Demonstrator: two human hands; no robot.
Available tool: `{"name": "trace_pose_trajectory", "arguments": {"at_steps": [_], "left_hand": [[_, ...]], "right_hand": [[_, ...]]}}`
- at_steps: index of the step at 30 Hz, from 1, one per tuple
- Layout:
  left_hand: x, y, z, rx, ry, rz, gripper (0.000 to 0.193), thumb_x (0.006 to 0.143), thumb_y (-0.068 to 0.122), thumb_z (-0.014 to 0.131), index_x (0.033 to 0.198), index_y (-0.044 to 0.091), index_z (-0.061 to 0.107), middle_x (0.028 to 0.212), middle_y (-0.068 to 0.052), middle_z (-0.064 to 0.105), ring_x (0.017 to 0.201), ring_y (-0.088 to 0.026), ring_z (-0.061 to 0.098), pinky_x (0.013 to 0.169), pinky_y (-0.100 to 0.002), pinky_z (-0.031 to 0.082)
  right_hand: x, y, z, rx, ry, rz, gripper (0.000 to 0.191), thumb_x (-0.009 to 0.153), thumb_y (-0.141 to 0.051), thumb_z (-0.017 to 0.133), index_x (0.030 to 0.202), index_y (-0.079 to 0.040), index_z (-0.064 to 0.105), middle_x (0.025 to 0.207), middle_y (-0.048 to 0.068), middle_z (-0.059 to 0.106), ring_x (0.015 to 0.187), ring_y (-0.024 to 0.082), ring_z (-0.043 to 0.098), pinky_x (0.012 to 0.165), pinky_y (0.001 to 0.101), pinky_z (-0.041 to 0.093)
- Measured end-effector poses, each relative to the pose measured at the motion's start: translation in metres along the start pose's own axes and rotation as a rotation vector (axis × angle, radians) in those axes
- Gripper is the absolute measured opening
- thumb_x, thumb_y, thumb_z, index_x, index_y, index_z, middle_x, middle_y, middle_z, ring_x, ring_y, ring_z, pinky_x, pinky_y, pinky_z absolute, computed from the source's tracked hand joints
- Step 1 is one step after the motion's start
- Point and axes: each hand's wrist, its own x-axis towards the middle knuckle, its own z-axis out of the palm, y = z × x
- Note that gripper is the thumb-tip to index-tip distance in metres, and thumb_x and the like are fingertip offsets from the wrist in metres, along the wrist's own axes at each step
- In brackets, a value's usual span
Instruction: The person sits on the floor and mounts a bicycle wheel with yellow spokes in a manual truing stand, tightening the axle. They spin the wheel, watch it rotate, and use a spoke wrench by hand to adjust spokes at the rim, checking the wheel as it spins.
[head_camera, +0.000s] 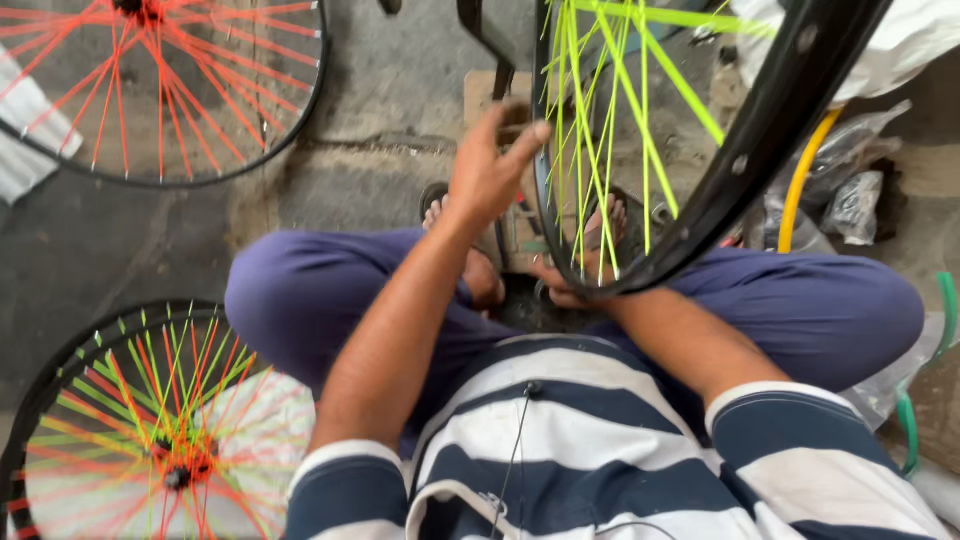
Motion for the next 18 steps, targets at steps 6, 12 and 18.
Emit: {"name": "trace_pose_trajectory", "arguments": {"at_steps": [6, 12, 18], "left_hand": [[-0.006, -0.033, 0.014, 0.192, -0.28, -0.073, 0.073, 0.085, 0.047, 0.078, 0.135, -0.003, 0.059, 0.121, -0.019, 0.073, 0.11, -0.027, 0.072, 0.095, -0.038, 0.055], [-0.008, -0.024, 0.014, 0.244, -0.29, -0.12, 0.066, 0.085, 0.053, 0.073, 0.126, 0.002, 0.065, 0.116, -0.02, 0.075, 0.109, -0.033, 0.072, 0.093, -0.042, 0.055], [-0.006, -0.023, 0.011, 0.234, -0.291, -0.128, 0.076, 0.081, 0.06, 0.073, 0.128, 0.001, 0.064, 0.118, -0.021, 0.073, 0.112, -0.034, 0.071, 0.095, -0.043, 0.055]], "right_hand": [[-0.005, -0.014, 0.022, -0.167, -0.241, 0.074, 0.034, 0.1, -0.025, 0.058, 0.131, -0.012, 0.061, 0.102, 0.018, 0.072, 0.09, 0.029, 0.07, 0.079, 0.0438, 0.056], [-0.009, 0.021, 0.021, -0.277, -0.643, 0.035, 0.037, 0.098, -0.024, 0.059, 0.133, -0.013, 0.061, 0.103, 0.019, 0.072, 0.092, 0.03, 0.071, 0.081, 0.0447, 0.057], [-0.004, 0.031, 0.015, -0.291, -0.701, -0.016, 0.04, 0.095, -0.024, 0.06, 0.134, -0.015, 0.062, 0.105, 0.019, 0.073, 0.093, 0.032, 0.071, 0.082, 0.0457, 0.057]]}}
